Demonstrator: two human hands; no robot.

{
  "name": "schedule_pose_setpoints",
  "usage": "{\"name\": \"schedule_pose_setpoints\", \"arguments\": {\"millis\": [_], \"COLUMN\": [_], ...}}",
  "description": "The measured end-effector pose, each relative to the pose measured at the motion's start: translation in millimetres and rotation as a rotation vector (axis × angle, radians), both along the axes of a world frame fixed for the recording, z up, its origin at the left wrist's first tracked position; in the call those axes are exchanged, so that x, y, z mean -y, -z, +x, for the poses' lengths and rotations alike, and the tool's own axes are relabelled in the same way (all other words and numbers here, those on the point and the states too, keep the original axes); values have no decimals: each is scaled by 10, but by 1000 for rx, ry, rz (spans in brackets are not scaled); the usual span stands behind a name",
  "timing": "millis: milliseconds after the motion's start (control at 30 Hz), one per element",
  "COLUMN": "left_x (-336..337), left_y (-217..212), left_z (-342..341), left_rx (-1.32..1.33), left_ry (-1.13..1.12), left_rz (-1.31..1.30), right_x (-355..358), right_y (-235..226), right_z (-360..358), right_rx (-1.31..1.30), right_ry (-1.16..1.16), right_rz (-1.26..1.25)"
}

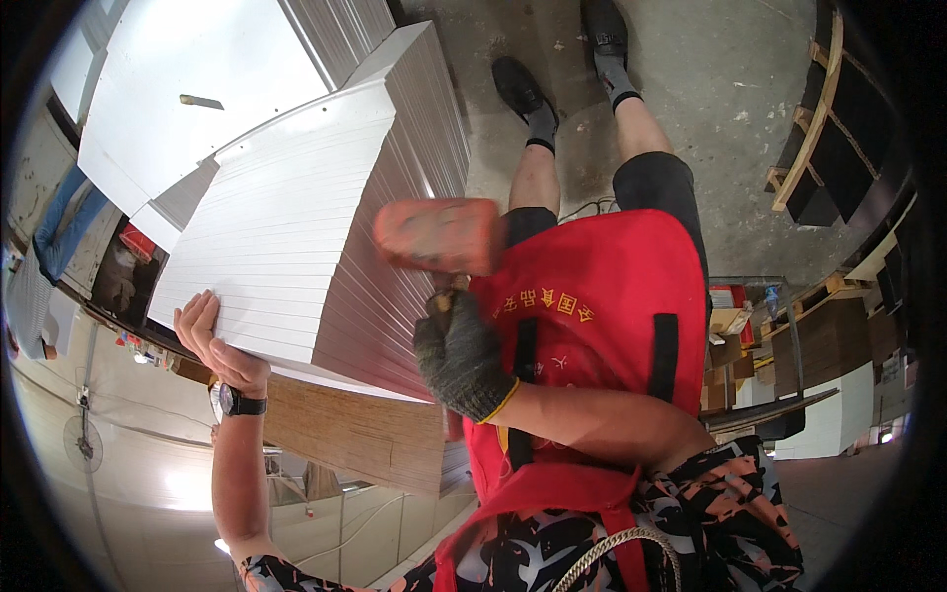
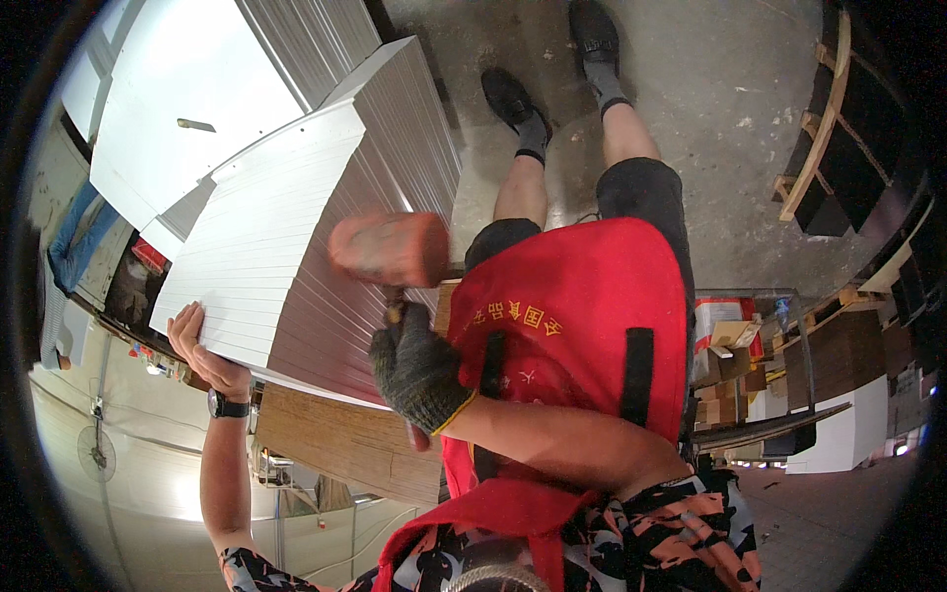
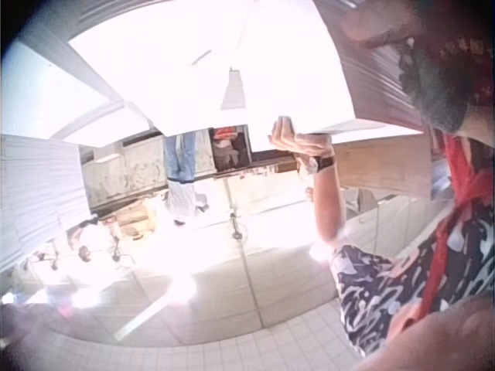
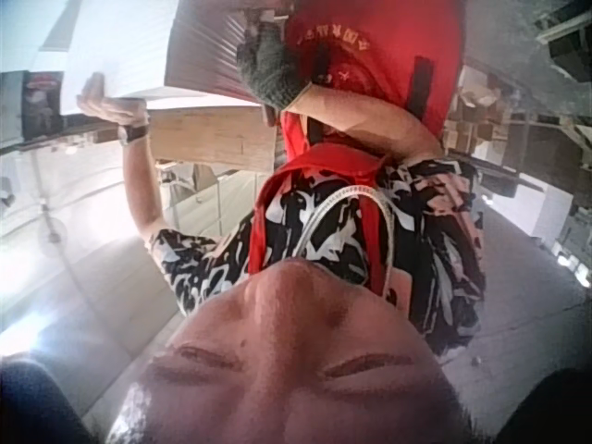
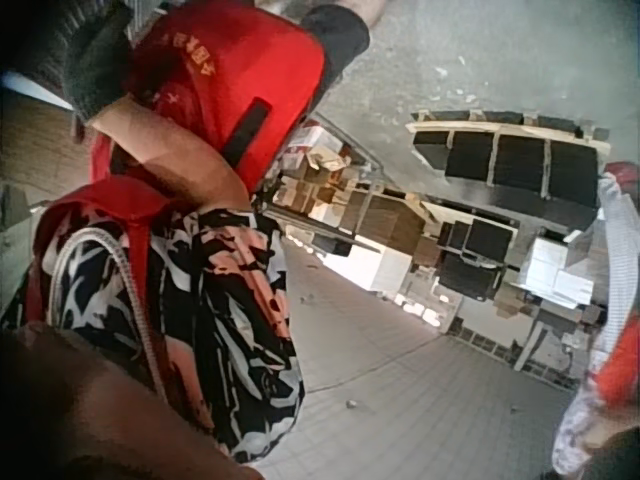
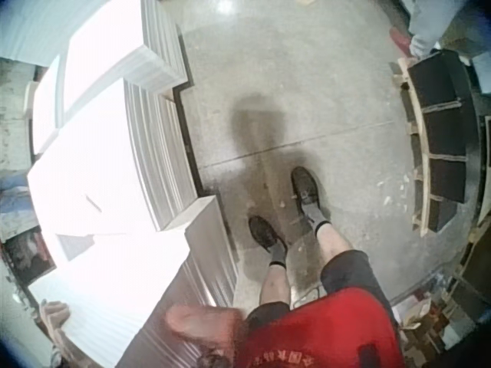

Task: The person uses a mallet to strike and secure white furniture panels together, moving between different assemblies on the workshop floor.

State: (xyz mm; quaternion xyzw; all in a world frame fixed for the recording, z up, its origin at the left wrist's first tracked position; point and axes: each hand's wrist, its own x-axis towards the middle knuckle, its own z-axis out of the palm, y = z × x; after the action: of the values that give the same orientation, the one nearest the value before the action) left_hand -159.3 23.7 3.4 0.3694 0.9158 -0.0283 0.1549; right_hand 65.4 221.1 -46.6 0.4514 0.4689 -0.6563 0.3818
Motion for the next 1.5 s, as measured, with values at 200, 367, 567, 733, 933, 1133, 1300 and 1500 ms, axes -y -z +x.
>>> {"name": "schedule_pose_setpoints", "arguments": {"millis": [200,367,567,733,933,1133,1300,1500], "left_x": [-36,-31,-59,-26,-42,-27,-18,-51], "left_y": [-5,-12,-15,-3,-1,-8,12,-20], "left_z": [7,7,11,2,12,3,8,12], "left_rx": [-6,-1,-9,-15,-10,-10,-13,-4], "left_ry": [-1,-10,0,5,-7,-3,-10,-13], "left_rz": [-19,-17,-16,-15,-3,-14,-3,-16], "right_x": [210,86,100,294,90,298,200,180], "right_y": [-1,-108,-155,198,176,260,237,436], "right_z": [158,118,108,288,36,47,8,19], "right_rx": [-8,-214,-94,-320,-73,-46,9,-68], "right_ry": [190,91,51,97,-24,152,216,186], "right_rz": [59,131,-18,366,139,174,153,176]}}
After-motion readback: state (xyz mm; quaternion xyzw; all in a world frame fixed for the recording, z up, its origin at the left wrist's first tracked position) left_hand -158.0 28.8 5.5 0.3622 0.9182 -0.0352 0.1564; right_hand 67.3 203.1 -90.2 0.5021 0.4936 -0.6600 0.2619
